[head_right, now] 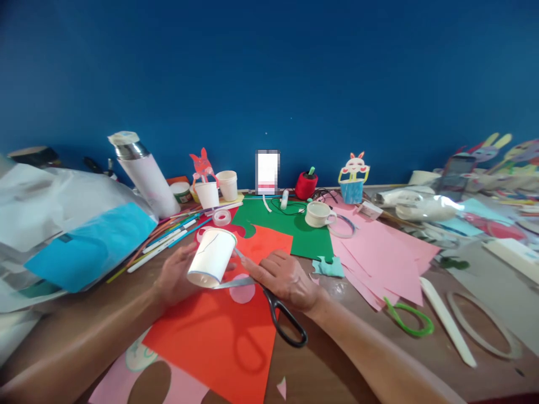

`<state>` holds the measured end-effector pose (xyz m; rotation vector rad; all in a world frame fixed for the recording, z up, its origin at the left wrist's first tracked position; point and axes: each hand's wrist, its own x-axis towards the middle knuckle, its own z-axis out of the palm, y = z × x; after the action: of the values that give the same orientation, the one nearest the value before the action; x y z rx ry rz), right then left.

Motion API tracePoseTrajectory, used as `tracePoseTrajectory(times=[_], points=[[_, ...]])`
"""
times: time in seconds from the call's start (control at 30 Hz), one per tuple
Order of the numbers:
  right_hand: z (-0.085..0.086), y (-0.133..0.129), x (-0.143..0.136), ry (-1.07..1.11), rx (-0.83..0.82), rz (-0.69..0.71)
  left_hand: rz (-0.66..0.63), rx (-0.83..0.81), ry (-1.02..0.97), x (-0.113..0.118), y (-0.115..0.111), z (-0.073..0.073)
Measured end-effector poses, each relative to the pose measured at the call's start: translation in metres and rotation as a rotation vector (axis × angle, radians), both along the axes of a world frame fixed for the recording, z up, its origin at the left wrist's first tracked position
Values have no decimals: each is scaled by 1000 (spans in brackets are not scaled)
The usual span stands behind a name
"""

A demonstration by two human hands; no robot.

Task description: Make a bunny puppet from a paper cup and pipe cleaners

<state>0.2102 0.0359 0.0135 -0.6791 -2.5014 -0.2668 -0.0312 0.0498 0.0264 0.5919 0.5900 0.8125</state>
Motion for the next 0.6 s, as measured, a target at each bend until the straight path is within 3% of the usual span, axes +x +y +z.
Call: tracePoseTrajectory(times=[0.17, 0.37, 0.47, 0.6], points=[[3, 2, 1, -110, 38, -20, 3, 15, 157, 1, -2, 10], [1, -1, -3, -56, -66, -7, -15, 67, 298, -4, -5, 5], [0, -5, -6, 98, -238, 12, -18, 107, 308, -6, -4, 0], [-1, -14, -16, 456, -694, -40, -70, 184, 295, -10, -1, -5]])
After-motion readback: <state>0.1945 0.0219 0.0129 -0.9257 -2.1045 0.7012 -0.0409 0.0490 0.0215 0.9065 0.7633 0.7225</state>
